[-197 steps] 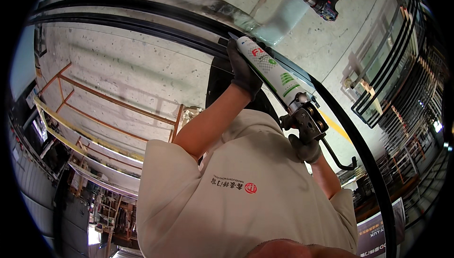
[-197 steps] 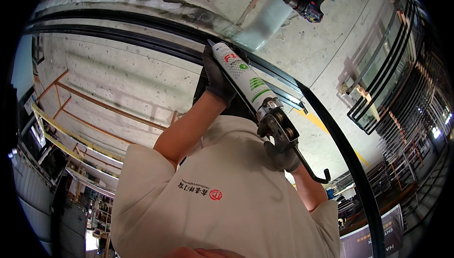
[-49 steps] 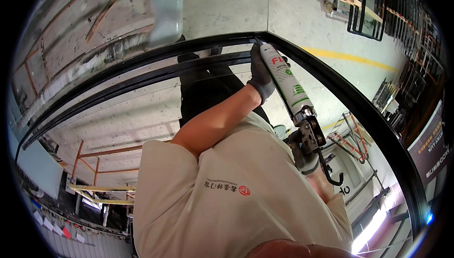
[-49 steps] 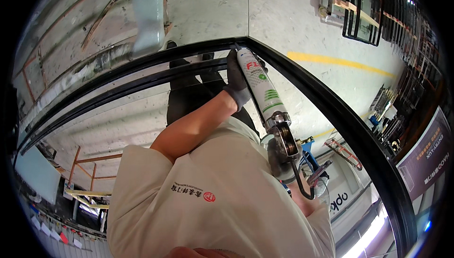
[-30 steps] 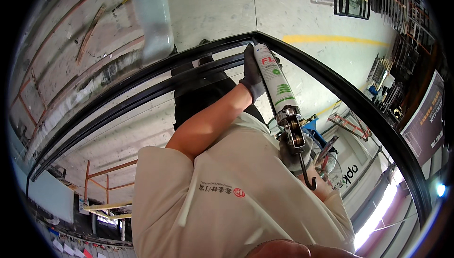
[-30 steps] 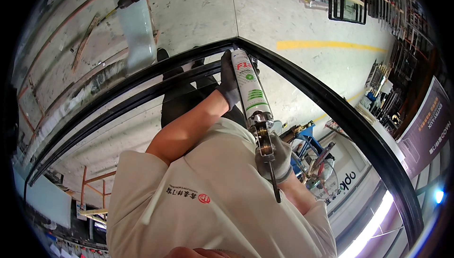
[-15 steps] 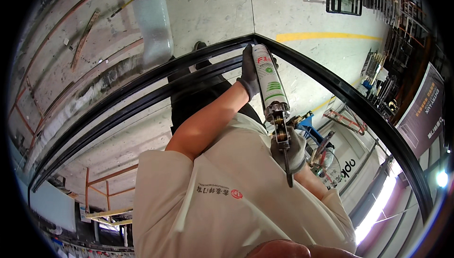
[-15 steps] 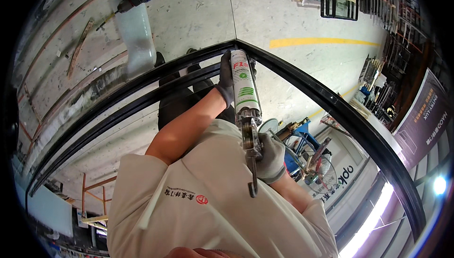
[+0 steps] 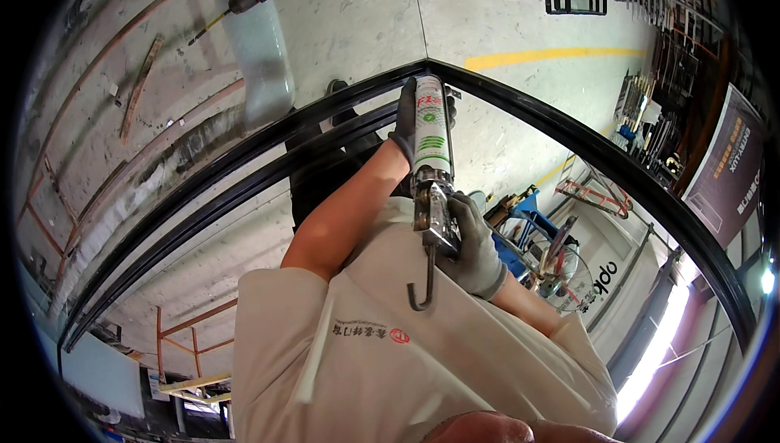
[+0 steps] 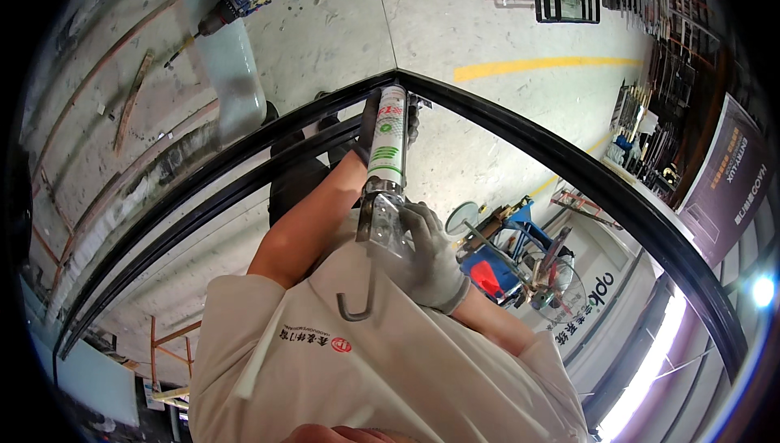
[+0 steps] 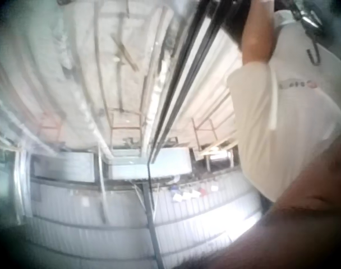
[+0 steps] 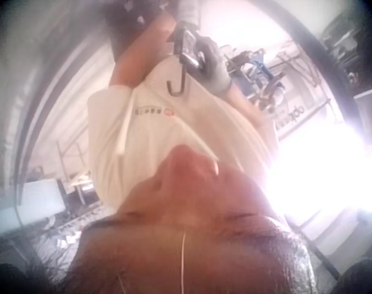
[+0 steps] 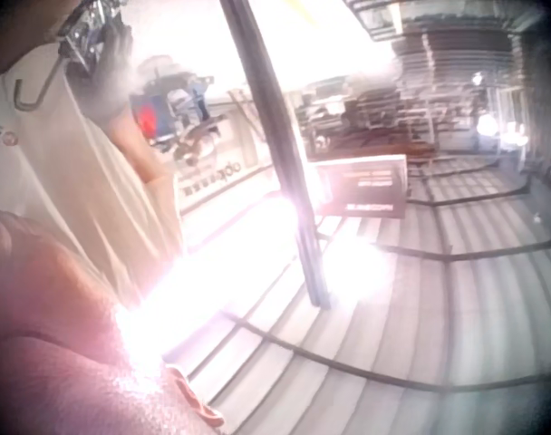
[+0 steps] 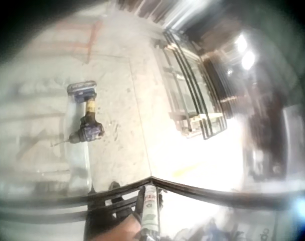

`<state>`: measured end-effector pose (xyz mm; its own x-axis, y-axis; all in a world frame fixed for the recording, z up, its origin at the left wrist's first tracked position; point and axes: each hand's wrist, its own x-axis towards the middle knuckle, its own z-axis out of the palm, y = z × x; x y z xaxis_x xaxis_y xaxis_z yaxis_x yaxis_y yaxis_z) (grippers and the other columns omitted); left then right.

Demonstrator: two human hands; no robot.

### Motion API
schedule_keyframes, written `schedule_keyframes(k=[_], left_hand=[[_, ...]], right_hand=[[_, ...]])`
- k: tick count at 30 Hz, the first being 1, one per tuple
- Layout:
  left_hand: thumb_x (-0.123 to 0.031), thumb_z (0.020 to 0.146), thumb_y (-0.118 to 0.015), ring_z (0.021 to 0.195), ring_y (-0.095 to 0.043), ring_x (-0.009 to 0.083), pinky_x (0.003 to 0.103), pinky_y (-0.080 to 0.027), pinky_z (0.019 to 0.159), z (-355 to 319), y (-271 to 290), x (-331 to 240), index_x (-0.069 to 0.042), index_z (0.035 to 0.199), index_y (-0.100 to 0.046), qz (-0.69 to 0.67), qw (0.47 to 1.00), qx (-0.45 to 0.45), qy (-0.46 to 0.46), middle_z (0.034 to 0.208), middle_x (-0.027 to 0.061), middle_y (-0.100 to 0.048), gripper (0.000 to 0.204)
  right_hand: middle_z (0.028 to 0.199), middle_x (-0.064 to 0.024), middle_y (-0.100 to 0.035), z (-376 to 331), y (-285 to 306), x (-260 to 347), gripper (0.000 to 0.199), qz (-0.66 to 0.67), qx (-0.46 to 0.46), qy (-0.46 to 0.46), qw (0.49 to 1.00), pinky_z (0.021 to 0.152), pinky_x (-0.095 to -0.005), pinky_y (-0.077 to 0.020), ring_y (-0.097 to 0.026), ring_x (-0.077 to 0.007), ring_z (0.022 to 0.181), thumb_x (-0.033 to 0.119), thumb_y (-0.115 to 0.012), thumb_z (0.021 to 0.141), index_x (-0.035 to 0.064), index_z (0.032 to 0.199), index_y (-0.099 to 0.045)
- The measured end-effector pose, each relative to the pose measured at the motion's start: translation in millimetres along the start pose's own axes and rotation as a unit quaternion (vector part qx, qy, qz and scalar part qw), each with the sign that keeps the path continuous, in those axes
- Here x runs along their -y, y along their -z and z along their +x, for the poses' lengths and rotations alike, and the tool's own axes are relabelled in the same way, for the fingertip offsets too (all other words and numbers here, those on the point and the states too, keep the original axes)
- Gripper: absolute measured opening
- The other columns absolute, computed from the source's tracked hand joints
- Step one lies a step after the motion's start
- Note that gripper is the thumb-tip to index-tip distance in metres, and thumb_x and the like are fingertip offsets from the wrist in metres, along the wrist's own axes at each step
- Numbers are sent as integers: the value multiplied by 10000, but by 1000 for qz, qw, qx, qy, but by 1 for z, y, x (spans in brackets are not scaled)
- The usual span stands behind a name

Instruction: The person applies sealant along the edges of a long, black, curved frame using a caulking gun. They then use their gloved fingers to smooth the bead of sealant along the frame's length.

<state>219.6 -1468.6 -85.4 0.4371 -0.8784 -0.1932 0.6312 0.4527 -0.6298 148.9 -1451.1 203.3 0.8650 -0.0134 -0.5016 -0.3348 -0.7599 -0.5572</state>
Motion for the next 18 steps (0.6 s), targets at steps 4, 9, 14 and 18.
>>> schedule_keyframes(k=[4,9,14,18], left_hand=[[-731,917,-401,640,-668,272,399,-565,567,-8,-12,2,-66,1028,-651,24,999,-22,13,824,142,-685,719],[-747,916,-396,601,-644,256,386,-538,538,-14,-16,-2,-87,1031,-663,20,998,-40,47,789,125,-681,721],[-769,876,-449,676,-693,289,423,-593,568,-10,-5,-11,-71,1083,-665,12,999,-4,52,846,144,-701,760],[-755,876,-471,684,-702,299,435,-600,581,-10,-9,-13,-66,1098,-661,12,998,-22,50,876,151,-709,748]], right_hand=[[1216,-270,-568,2,-7,2,654,31,-31,5,999,946,-506,-496,-573,-457,1113,172,-828,744,-47,1267,-502],[1451,-338,-388,-13,-4,1,828,30,17,-55,998,1131,-501,-355,-363,-498,1388,75,-699,719,-47,1458,-346],[1491,-308,-364,-21,-5,-4,785,29,17,-57,998,1163,-530,-312,-303,-511,1415,68,-651,731,-1,1455,-355],[1442,-302,-405,-26,-7,-8,733,41,-7,-28,999,1158,-534,-317,-319,-524,1395,46,-632,730,-9,1416,-381]])
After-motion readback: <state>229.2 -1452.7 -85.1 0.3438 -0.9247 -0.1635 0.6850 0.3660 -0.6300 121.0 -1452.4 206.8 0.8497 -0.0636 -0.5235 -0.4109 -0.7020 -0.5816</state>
